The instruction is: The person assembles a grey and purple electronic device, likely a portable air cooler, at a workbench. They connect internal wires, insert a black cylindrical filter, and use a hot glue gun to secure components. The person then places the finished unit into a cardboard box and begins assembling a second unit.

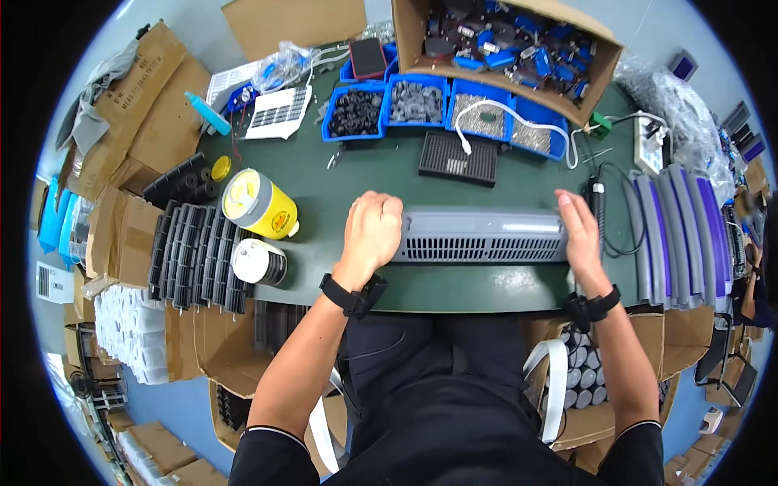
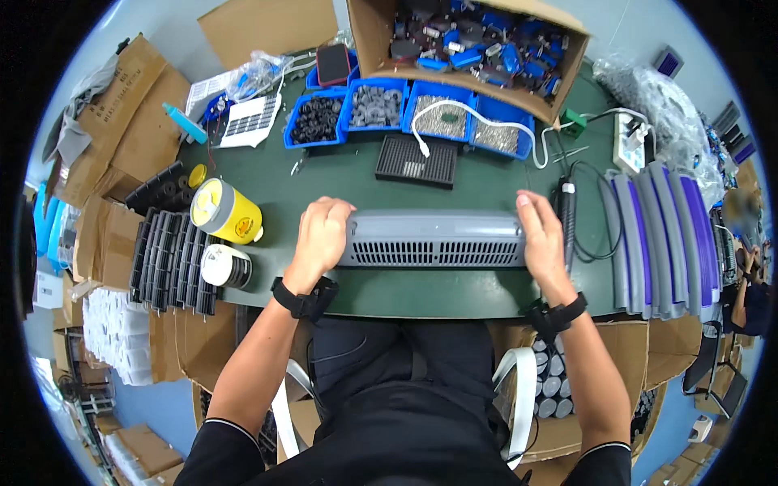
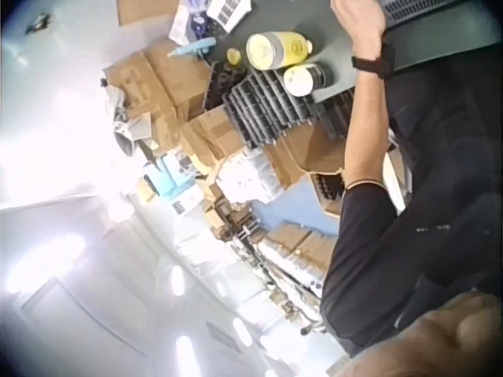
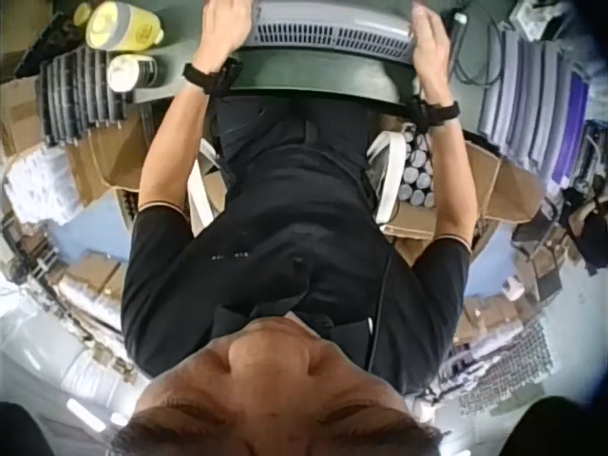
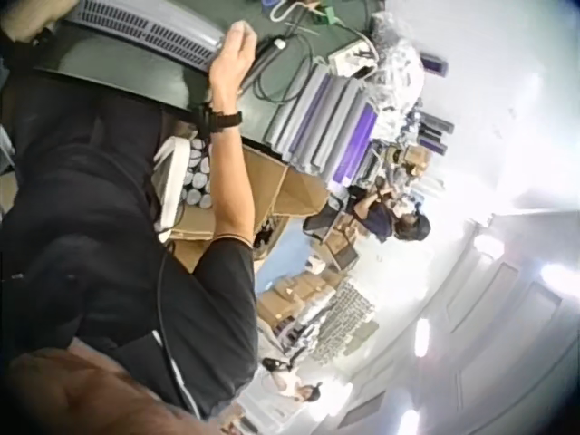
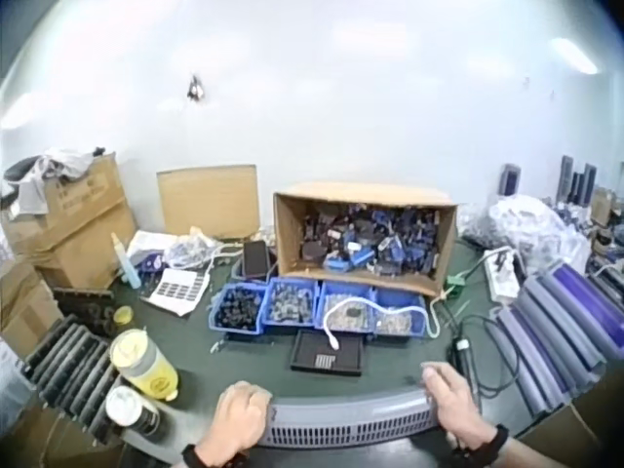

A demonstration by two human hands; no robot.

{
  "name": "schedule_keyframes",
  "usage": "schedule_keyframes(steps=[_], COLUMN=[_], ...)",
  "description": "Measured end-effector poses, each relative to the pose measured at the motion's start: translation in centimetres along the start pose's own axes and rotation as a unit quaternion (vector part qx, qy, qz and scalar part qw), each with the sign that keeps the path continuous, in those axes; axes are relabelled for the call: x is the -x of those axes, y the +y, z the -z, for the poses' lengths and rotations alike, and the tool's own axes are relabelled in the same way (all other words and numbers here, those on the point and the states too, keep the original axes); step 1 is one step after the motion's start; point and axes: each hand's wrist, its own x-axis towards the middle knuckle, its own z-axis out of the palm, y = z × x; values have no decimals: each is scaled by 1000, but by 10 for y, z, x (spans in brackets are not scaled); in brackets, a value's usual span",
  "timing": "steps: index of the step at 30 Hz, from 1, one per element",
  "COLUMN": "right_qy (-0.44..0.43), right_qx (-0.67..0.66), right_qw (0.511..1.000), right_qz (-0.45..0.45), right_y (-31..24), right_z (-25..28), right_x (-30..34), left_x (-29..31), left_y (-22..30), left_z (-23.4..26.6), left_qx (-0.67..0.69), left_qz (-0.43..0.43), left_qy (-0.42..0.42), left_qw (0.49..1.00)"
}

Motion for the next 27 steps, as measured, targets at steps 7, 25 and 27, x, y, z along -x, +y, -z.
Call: schedule_keyframes(steps=[7, 25, 27], right_qy=[100, 69, 67], right_qx=[57, 130, 139], right_qw=[993, 972, 970], right_qz=[29, 185, 186], right_y=[-21, 0, -4], right_z=[3, -42, -41], right_x=[10, 90, 88], left_x=[-24, -244, -244], left_y=[-19, 83, 81], left_z=[21, -43, -50], left_qx=[-47, -290, -251], left_qz=[4, -404, -404], left_qy=[-123, -134, -138], left_qw=[991, 857, 869])
